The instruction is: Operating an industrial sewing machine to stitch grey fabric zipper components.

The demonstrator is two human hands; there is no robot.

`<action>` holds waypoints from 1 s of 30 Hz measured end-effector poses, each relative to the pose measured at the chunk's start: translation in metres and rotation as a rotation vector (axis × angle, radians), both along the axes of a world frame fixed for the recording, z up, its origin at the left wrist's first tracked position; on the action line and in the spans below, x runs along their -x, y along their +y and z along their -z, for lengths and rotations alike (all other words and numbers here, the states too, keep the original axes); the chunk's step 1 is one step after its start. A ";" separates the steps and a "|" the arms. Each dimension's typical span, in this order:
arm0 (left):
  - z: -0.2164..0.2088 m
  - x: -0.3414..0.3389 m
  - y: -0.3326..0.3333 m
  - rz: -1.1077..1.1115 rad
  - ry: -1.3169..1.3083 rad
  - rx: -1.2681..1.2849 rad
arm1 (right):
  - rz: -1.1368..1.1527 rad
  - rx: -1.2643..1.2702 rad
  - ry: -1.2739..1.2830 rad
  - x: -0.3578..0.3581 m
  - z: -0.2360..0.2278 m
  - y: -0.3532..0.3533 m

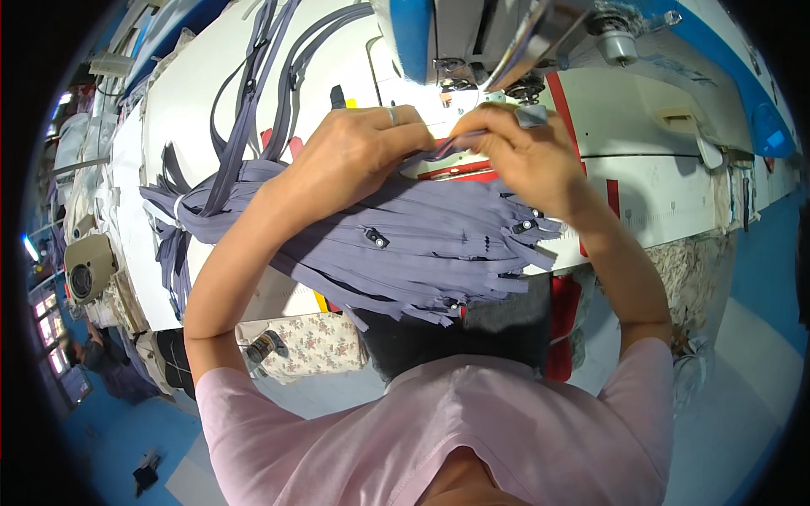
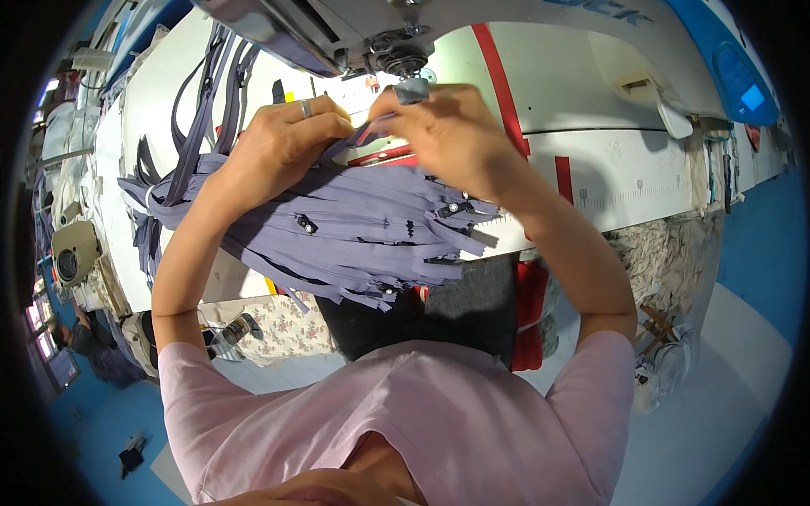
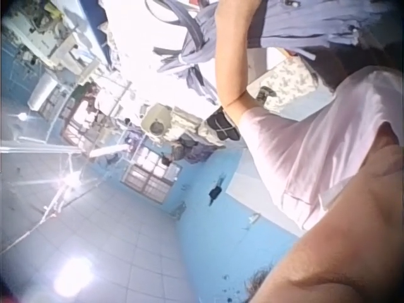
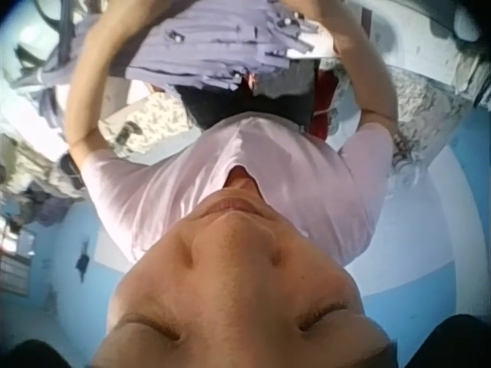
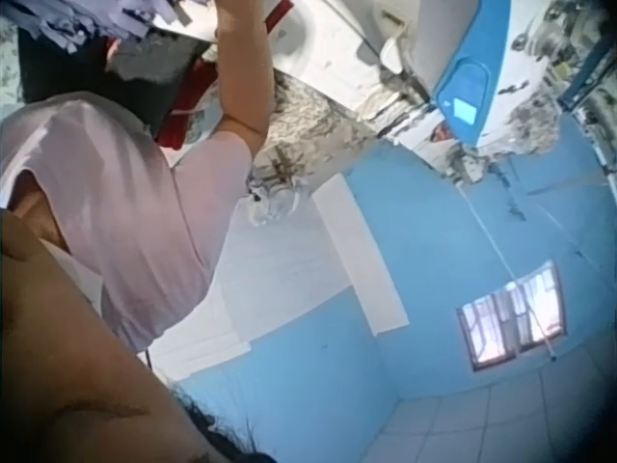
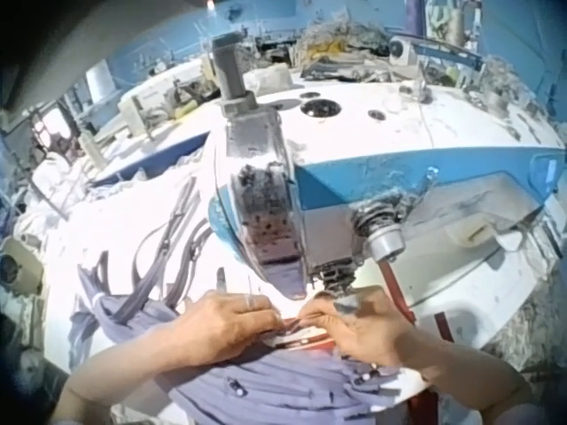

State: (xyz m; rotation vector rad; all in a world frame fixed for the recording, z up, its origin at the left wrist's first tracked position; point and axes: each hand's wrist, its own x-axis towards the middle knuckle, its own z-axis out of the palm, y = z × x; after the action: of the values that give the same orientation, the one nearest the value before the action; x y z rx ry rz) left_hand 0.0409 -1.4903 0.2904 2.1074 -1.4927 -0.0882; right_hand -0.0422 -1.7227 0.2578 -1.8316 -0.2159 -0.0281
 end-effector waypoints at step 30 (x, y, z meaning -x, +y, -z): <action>0.012 0.014 0.012 -0.215 -0.727 -0.373 | 0.015 0.250 -0.065 -0.011 -0.005 -0.006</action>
State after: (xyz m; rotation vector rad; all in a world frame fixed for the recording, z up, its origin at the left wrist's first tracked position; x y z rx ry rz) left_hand 0.0273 -1.4787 0.2782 2.7706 -1.7137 0.5806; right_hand -0.0312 -1.7285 0.2633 -2.0833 -0.2609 -0.0744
